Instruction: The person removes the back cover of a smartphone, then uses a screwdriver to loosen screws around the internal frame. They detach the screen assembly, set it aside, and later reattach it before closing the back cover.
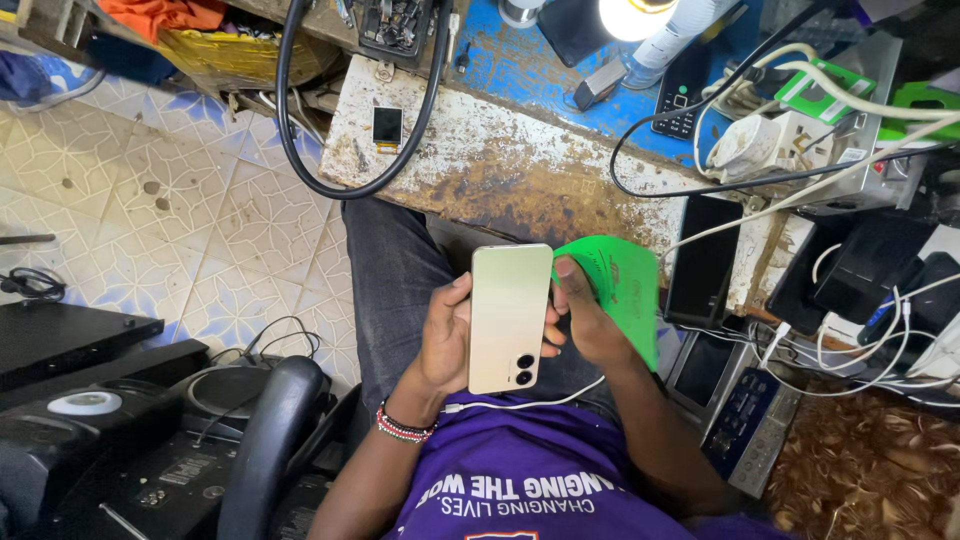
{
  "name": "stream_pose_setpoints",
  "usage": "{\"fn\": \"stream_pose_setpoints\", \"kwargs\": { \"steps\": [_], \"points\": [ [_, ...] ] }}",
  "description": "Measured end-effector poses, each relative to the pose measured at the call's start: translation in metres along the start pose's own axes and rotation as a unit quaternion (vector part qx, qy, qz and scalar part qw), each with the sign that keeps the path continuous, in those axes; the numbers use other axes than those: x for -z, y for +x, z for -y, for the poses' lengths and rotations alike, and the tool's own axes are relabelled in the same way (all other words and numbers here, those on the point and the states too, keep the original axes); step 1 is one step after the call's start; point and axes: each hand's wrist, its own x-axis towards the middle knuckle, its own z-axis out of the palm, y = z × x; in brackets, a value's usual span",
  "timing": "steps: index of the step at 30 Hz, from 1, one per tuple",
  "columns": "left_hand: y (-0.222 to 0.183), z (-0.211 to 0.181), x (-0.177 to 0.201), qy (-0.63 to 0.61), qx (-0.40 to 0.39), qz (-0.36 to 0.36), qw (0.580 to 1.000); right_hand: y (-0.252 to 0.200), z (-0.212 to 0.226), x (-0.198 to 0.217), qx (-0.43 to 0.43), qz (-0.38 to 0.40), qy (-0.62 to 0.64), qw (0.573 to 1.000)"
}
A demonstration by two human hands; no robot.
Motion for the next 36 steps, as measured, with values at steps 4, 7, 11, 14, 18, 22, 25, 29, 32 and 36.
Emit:
{"fn": "stream_pose_setpoints", "kwargs": {
  "steps": [4, 7, 11, 14, 18, 22, 25, 29, 32, 36],
  "points": [
    [0.002, 0.006, 0.009, 0.026, -0.004, -0.036, 0.999, 0.000, 0.016, -0.017, 0.007, -0.029, -0.012, 0.999],
    [0.003, 0.012, 0.012, 0.015, 0.004, -0.014, 1.000, 0.003, 0.041, -0.037, 0.054, -0.060, -0.083, 0.993],
    [0.001, 0.011, 0.012, 0.020, 0.026, -0.036, 0.999, 0.014, 0.055, -0.018, 0.106, -0.060, -0.206, 0.971],
    [0.000, 0.012, 0.017, 0.004, 0.053, -0.028, 0.998, 0.019, 0.043, 0.011, 0.161, -0.052, -0.265, 0.949],
    [-0.001, 0.015, 0.015, -0.009, 0.076, -0.029, 0.997, 0.017, 0.038, 0.020, 0.142, -0.033, -0.200, 0.969],
    [-0.005, 0.008, -0.001, 0.011, 0.076, -0.060, 0.995, 0.016, 0.039, 0.025, 0.131, -0.028, -0.191, 0.972],
    [-0.003, 0.012, 0.017, -0.009, 0.091, 0.021, 0.996, 0.016, 0.043, 0.023, 0.111, -0.026, -0.187, 0.976],
    [-0.003, 0.009, 0.017, -0.018, 0.095, 0.027, 0.995, 0.016, 0.044, 0.021, 0.104, -0.021, -0.210, 0.972],
    [0.000, 0.012, 0.023, -0.013, 0.077, 0.014, 0.997, 0.014, 0.038, 0.022, 0.109, -0.013, -0.189, 0.976],
    [0.008, 0.017, 0.034, 0.037, 0.049, -0.027, 0.998, 0.021, 0.039, 0.025, 0.178, 0.004, -0.291, 0.940]
  ]
}}
